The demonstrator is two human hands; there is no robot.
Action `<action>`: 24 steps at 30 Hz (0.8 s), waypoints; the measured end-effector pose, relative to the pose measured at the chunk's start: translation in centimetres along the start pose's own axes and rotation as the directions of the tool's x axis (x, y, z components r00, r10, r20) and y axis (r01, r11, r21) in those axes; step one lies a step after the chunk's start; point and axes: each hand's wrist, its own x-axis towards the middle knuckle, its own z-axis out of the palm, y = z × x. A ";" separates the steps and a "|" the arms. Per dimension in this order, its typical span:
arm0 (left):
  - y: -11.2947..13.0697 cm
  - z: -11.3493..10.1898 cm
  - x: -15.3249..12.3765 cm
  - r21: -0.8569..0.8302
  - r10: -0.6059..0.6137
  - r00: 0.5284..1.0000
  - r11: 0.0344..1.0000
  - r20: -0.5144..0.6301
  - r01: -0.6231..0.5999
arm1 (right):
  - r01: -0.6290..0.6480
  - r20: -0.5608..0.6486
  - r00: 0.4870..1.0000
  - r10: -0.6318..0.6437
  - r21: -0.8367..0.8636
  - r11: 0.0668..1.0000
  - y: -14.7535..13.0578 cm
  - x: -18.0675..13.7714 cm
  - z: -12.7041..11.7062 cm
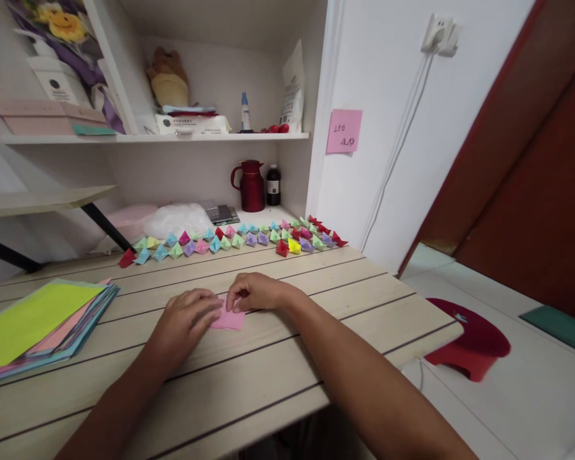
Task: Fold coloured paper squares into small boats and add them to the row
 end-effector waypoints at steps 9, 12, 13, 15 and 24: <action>0.0 0.3 -0.1 0.002 -0.045 0.988 0.999 0.150 0.045 | 0.026 0.134 0.991 -0.021 -0.035 0.999 0.0 -0.9 -1.4; 0.1 0.4 0.0 -0.002 -0.072 0.987 0.997 0.141 0.073 | 0.023 0.125 0.992 -0.018 -0.041 0.999 0.0 -1.0 -1.5; 0.1 0.4 0.1 -0.011 -0.081 0.987 0.996 0.139 0.083 | 0.018 0.117 0.993 -0.013 -0.038 0.999 0.0 -0.9 -1.5; 0.0 0.4 0.2 -0.039 -0.093 0.988 0.994 0.126 0.098 | 0.004 0.099 0.995 -0.001 -0.030 1.000 0.1 -0.9 -1.4; 0.2 0.2 0.3 -0.107 -0.131 0.983 0.984 0.128 0.145 | -0.001 0.079 0.997 0.005 -0.042 0.999 0.2 -0.9 -1.4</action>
